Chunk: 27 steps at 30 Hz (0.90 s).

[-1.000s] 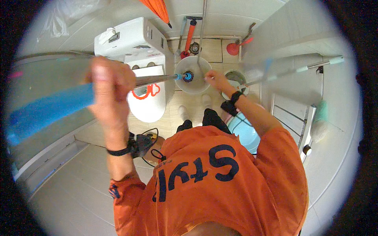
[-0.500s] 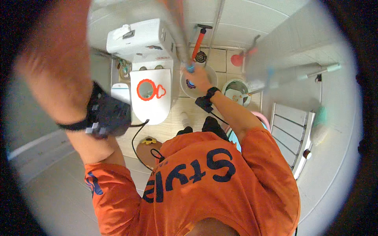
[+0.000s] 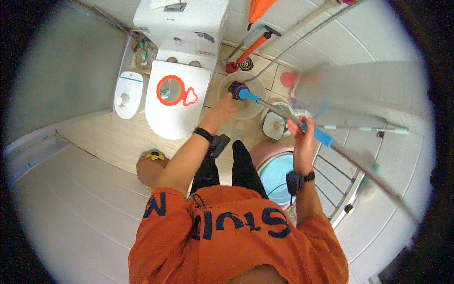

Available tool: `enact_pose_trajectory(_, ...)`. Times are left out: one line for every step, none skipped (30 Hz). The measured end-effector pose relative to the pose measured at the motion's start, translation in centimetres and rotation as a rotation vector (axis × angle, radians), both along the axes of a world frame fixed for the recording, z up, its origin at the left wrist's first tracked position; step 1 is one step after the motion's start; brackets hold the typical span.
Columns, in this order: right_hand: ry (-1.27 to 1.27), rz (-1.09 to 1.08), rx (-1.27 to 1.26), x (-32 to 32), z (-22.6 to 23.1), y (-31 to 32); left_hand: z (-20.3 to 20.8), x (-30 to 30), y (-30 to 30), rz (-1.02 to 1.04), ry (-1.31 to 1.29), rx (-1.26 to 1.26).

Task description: The person uses a long-handled mop to wipe the window sill and glass in a bathroom. They repeatedly dip the mop head into a bucket of water, wring it, and continue cleaning the window area.

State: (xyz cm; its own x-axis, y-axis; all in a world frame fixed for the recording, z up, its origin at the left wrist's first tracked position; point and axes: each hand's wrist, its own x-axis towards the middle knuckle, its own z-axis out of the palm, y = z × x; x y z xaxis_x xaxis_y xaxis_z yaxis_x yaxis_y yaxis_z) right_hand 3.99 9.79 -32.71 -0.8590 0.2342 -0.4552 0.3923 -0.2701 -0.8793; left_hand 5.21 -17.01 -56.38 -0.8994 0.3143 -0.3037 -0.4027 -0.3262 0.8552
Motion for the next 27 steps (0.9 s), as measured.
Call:
enact_pose_trajectory(0.040,-0.069,0.018,0.3,-0.1,-0.3,-1.0,1.1,2.0,-0.013,0.102,-0.072)
enact_pose_trajectory(0.039,-0.060,0.019,1.0,0.1,-0.3,-1.5,1.3,3.9,-0.054,-0.040,0.050)
enact_pose_trajectory(0.020,-0.088,0.009,1.5,0.1,-0.4,-1.4,1.5,5.8,0.014,-0.213,0.251)
enact_pose_trajectory(0.016,-0.116,0.006,2.0,0.1,-0.2,-1.0,1.1,7.5,0.050,-0.324,0.367)
enact_pose_trajectory(-0.005,-0.121,0.018,2.4,0.1,0.0,-0.6,0.7,9.3,0.096,-0.438,0.480)
enact_pose_trajectory(-0.018,-0.134,0.028,2.9,0.1,0.4,-0.1,0.2,11.3,0.155,-0.447,0.493)
enact_pose_trajectory(-0.046,-0.156,0.052,3.3,-0.1,1.0,0.1,-0.6,13.2,0.213,-0.423,0.545)
enact_pose_trajectory(-0.017,-0.118,0.089,3.9,-0.2,1.7,-0.1,-1.5,14.8,0.319,-0.632,0.624)
enact_pose_trajectory(-0.020,-0.102,0.080,4.3,-0.5,2.4,-0.7,-2.5,16.2,0.421,-0.807,0.741)
enact_pose_trajectory(0.003,-0.084,0.067,4.7,-0.9,3.3,-1.4,-2.5,17.3,0.517,-0.918,0.942)
enact_pose_trajectory(0.026,-0.032,0.054,5.1,-1.4,4.2,-2.2,-2.5,18.3,0.559,-1.017,0.970)
enact_pose_trajectory(0.060,0.013,0.040,5.5,-2.1,4.9,-3.2,-2.1,19.2,0.541,-0.987,0.959)
enact_pose_trajectory(0.094,0.056,0.025,6.0,-2.7,5.6,-4.0,-1.7,20.0,0.522,-0.957,0.946)
enact_pose_trajectory(0.045,0.004,0.051,6.5,-3.2,6.2,-4.8,-1.2,20.6,0.500,-0.973,0.919)
enact_pose_trajectory(-0.002,-0.047,0.078,6.9,-3.7,6.7,-5.3,-0.9,21.3,0.486,-0.856,0.893)
enact_pose_trajectory(-0.032,-0.097,0.068,7.3,-4.2,7.1,-5.6,-0.6,21.8,0.472,-0.787,0.851)
enact_pose_trajectory(-0.175,-0.152,0.004,7.6,-4.6,7.3,-5.7,-0.4,22.4,0.461,-0.802,0.808)
enact_pose_trajectory(-0.302,-0.207,-0.093,7.9,-4.9,7.2,-5.5,-0.2,22.8,0.497,-0.769,0.773)
enact_pose_trajectory(-0.376,-0.221,-0.215,8.1,-5.0,7.0,-5.1,-0.3,23.1,0.538,-0.819,0.737)
enact_pose_trajectory(-0.584,-0.089,-0.113,8.2,-5.1,6.5,-4.6,-0.2,23.3,0.565,-0.855,0.757)
enact_pose_trajectory(-0.703,0.020,-0.182,8.3,-4.9,5.9,-4.0,-0.3,23.4,0.532,-0.863,0.616)
enact_pose_trajectory(-0.881,0.110,-0.187,8.1,-4.8,5.2,-3.3,-0.1,23.2,0.488,-0.854,0.533)
enact_pose_trajectory(-0.737,0.182,-0.211,7.5,-4.7,4.4,-2.8,0.2,22.9,0.457,-0.872,0.451)
enact_pose_trajectory(-0.652,0.216,-0.178,6.8,-4.5,3.6,-2.2,0.4,22.5,0.433,-0.820,0.434)
enact_pose_trajectory(-0.605,0.219,-0.114,5.8,-4.5,2.8,-1.8,0.8,22.0,0.420,-0.796,0.420)
enact_pose_trajectory(-0.518,0.129,-0.068,4.1,-5.3,1.9,-1.5,1.1,21.5,0.403,-0.772,0.407)
enact_pose_trajectory(-0.425,0.169,-0.067,2.0,-6.1,1.3,-1.2,1.4,21.0,0.413,-0.800,0.428)
